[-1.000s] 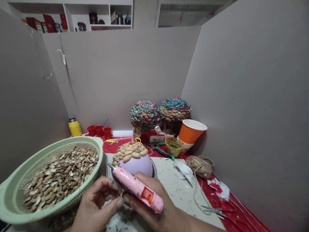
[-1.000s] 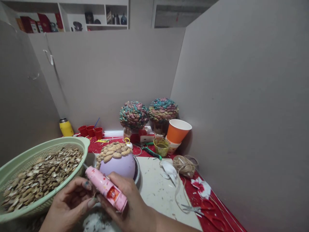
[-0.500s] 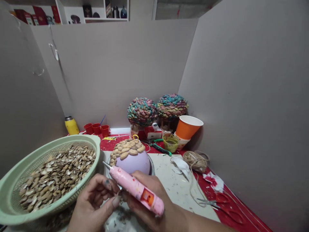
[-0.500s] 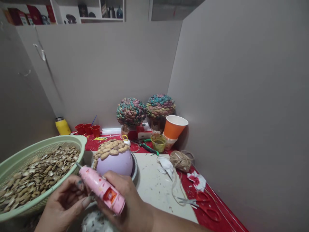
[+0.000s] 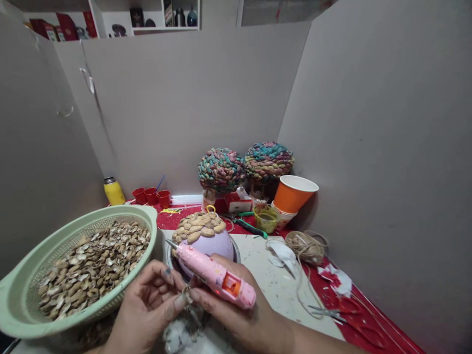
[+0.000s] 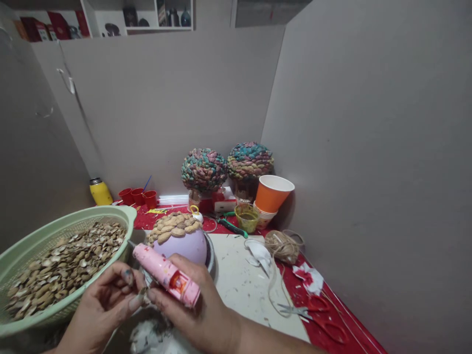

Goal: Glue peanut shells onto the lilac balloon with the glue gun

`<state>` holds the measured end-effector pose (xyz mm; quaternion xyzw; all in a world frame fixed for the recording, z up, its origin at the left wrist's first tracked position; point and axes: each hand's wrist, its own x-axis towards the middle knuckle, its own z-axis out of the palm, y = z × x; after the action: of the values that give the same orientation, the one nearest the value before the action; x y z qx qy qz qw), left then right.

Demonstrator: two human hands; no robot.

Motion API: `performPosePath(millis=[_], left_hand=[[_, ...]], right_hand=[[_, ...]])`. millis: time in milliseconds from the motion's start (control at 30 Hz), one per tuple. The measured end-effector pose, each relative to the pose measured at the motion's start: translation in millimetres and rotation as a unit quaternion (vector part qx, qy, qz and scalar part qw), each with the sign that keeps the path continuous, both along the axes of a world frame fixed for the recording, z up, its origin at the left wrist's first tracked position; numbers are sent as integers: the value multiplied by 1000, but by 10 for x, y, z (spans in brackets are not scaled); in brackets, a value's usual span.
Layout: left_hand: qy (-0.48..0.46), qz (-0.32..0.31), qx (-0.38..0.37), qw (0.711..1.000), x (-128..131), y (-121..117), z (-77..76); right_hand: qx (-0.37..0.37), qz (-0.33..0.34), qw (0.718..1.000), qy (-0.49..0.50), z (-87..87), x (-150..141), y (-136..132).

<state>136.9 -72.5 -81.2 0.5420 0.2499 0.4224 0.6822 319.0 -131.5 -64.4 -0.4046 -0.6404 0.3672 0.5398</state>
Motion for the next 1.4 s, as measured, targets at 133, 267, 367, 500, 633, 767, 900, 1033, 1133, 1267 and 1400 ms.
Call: performPosePath(millis=[133,267,367,500,633,767,900,1033,1133,1267,1400], left_hand=[[36,67,96,992,3,-32,-63],[66,107,135,983,12,-70,-127],[87,89,142,982,4,-74,-143],[69,94,128,985,0,-60,-120],[26,52,57,997,2,-48,-72],[-2,1,2,1000,2,-37,-28],[-7,2,-29,1000,11,-35,6],[-18,-7,-86,996,28,-55,74],[-22,-13,-120,992,37,-79,139],[-25,-16,-139,990,37,-101,191],[-27,-30,-149,988,28,-99,201]], right_hand=[[56,3,995,-79,-33,28,-1],[80,-6,991,-110,-69,14,3],[94,-24,988,-120,-81,-5,-8],[100,-19,988,-116,-74,-5,-18],[82,-9,994,-78,-47,9,-9],[71,-27,996,-37,-29,-4,-4],[79,-56,995,-39,-42,-14,-14],[106,-86,988,-73,-67,-2,-19],[132,-133,977,-104,-99,-3,-25],[150,-183,966,-103,-140,-23,-41],[165,-165,968,-89,-137,-24,-79]])
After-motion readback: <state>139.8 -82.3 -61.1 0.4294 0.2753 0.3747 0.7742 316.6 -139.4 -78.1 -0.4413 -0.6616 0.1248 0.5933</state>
